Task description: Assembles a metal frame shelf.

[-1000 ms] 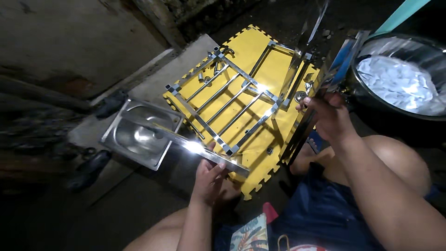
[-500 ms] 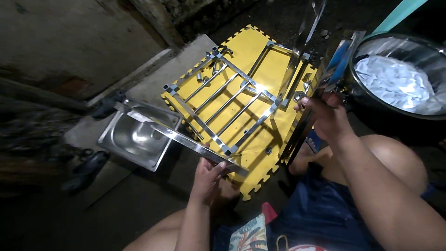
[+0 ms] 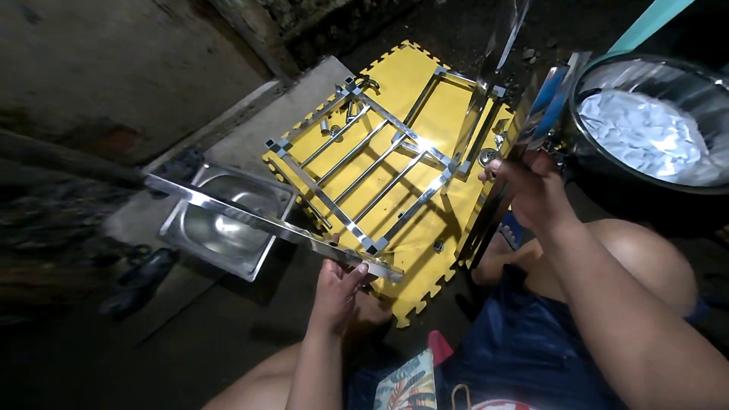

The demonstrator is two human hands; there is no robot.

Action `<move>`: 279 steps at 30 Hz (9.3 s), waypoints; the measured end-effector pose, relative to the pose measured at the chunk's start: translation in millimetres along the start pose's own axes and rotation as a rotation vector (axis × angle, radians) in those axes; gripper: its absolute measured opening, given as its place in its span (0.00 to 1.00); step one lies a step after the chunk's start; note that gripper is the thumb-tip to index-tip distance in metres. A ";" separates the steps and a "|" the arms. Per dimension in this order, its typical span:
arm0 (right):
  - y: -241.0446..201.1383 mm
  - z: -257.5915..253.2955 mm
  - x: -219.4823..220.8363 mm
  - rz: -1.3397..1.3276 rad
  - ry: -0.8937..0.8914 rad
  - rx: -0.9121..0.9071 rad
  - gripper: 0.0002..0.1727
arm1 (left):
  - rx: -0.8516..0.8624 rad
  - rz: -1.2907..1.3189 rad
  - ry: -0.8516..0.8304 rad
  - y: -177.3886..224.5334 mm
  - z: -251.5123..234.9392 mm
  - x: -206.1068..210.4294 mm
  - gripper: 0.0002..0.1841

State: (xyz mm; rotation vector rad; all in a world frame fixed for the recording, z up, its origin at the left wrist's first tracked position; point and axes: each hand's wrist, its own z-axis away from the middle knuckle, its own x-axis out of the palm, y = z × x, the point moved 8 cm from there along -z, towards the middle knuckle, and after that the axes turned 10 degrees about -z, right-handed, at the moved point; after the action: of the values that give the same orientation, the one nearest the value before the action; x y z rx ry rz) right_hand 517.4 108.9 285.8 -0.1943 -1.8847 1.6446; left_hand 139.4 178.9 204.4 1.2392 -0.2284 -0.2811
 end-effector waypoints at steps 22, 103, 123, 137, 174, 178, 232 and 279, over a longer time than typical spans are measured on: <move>3.7 -3.2 0.8 0.003 0.001 0.003 0.13 | 0.351 0.217 -0.231 63.0 26.8 -23.0 0.36; 2.3 -0.8 -26.0 0.078 0.142 0.086 0.19 | 1.185 -0.875 0.277 251.0 116.2 37.3 0.07; -19.7 -5.4 -19.2 -0.680 -0.295 -0.129 0.13 | 0.974 -0.274 0.073 237.0 31.2 29.7 0.07; -20.1 -2.4 -15.1 -0.696 -0.274 -0.063 0.12 | 0.948 -0.326 0.275 247.1 27.5 21.8 0.08; -9.6 -10.6 -9.2 -0.625 -0.304 -0.119 0.08 | 1.017 -0.324 0.476 240.5 46.2 32.8 0.12; -7.9 -10.2 -9.0 -0.638 -0.288 -0.097 0.08 | 0.931 -0.303 0.517 240.7 37.2 30.9 0.12; 4.6 -28.6 1.3 -0.488 -0.337 -0.056 0.13 | 0.760 -0.341 0.495 239.1 -1.6 -41.8 0.19; 31.9 -21.8 28.6 -0.357 -0.399 0.023 0.12 | 1.076 -0.246 0.374 223.5 52.7 -6.5 0.16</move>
State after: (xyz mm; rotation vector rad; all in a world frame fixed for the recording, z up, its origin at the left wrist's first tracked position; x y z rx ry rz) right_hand 497.4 148.2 266.6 0.4887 -2.0366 1.5317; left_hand 135.7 200.7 433.1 2.3615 0.1348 -0.1176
